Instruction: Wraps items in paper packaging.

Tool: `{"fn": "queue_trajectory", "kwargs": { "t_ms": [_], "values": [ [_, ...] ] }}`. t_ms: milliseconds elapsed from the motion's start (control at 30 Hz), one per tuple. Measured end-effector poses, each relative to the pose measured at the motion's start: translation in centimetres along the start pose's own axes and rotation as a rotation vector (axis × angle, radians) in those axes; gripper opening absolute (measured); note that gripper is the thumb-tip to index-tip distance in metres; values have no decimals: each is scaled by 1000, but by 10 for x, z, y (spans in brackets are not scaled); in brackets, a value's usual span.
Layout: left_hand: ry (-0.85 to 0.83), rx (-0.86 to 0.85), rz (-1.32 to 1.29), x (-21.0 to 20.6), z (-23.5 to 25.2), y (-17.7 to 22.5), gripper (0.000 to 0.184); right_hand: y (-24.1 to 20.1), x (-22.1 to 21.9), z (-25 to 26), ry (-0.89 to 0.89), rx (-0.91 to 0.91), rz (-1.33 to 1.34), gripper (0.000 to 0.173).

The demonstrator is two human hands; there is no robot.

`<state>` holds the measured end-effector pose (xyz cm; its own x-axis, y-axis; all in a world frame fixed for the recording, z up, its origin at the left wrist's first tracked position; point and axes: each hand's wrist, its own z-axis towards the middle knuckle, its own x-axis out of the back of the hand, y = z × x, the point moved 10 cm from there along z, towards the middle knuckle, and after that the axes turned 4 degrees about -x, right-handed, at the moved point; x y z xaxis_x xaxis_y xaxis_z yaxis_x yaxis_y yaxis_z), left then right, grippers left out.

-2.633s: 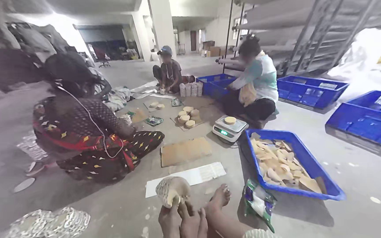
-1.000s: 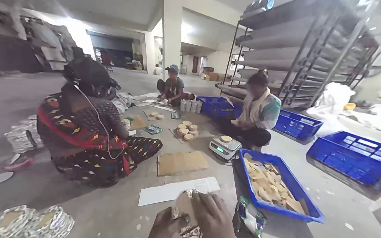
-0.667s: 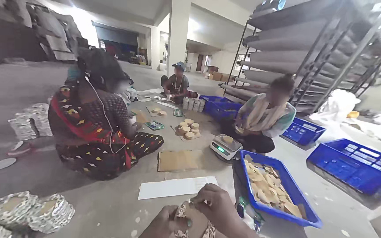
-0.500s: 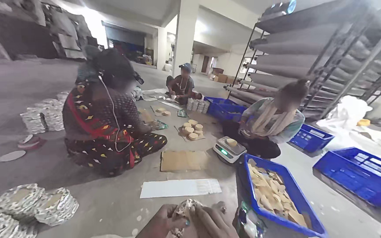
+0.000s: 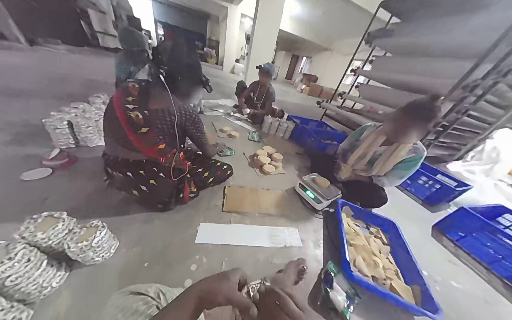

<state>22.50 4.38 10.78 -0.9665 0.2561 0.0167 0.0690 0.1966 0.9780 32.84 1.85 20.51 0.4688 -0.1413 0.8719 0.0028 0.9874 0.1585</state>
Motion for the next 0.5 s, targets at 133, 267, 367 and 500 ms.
{"fn": "queue_trajectory", "kwargs": {
  "t_ms": [133,267,367,500],
  "values": [
    [111,130,-80,14,11,-53,14,12,-54,-24,-129,-144,192,30],
    [360,263,84,60,29,-102,29,74,-106,-64,-37,-639,574,23],
    [542,313,528,98,50,-114,40,98,-141,-107,29,-929,546,21],
    [725,96,1018,113,85,-153,36,91,-172,-128,-91,-1033,584,23]
  ]
}}
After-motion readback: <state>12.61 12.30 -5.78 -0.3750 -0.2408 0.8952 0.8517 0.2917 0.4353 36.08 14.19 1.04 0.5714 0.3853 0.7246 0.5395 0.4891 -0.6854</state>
